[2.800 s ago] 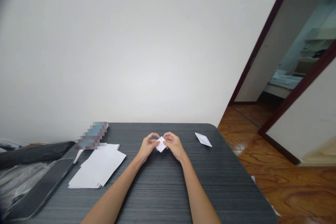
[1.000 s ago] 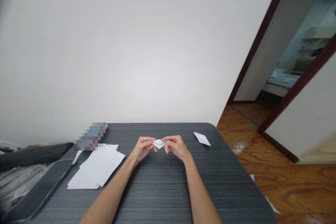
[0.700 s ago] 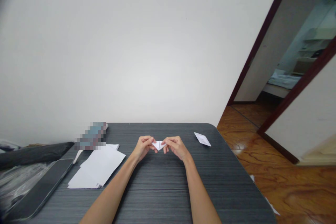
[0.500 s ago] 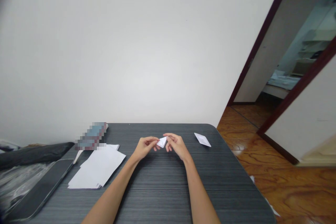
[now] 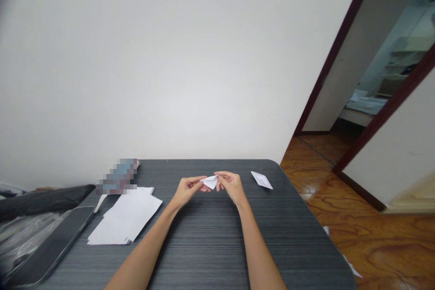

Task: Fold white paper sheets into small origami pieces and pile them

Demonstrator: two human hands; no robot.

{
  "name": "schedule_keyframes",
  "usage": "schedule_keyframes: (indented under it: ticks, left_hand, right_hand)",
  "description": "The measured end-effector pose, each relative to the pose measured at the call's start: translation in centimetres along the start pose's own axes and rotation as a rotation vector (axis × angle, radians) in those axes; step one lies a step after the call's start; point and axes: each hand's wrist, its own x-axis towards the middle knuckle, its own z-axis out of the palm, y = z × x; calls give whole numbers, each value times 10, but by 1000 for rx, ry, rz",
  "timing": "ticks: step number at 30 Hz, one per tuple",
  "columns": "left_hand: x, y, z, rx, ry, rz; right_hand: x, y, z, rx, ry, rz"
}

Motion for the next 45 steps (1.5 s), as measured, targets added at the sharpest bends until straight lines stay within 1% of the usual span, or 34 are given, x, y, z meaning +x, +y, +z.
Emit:
schedule_keyframes:
  ticks: [4,7,11,13,15,16,20,22,27,32,36,39,42,45]
  left_hand:
    - [0,-1,2,-12,102,-15]
    - [0,-1,1,-53,142,0]
    - [0,2,-7,-101,234,70]
    - [0,4,-11,-89,244,83]
    - [1,5,-12,-46,201,50]
    - [2,4,-11,-21,159,15]
    - [2,0,-1,9,-105,-210]
    - [1,-2,4,-26,-181,-279]
    - [-2,2,7,-93,-166,-315]
    - [-4,7,7,-67,-206,-294]
    - [-4,6,7,-10,-226,-264]
    - [-5,6,8,49,-242,-222]
    - [-7,4,9,154,-228,-159]
    - [-8,0,9,257,-219,-116]
  right_hand:
    - [0,-1,2,18,-18,-32]
    - [0,-1,-1,19,-29,-64]
    - [-1,-4,-9,14,12,-125]
    - [-2,-5,-10,4,-35,-122]
    - [-4,-5,-6,-3,-91,-106]
    - [-4,-5,-3,-8,-114,-100]
    - [-6,-3,8,-41,-177,-68]
    - [-7,-2,10,-55,-191,-60]
    - [-8,-3,7,-70,-224,-53]
    - [-9,-8,5,-45,-245,-22]
    - [-8,-9,6,-47,-254,-8]
    - [-7,-5,6,-48,-215,31]
    - [-5,1,6,-48,-197,70]
    - [-4,5,5,-63,-196,63]
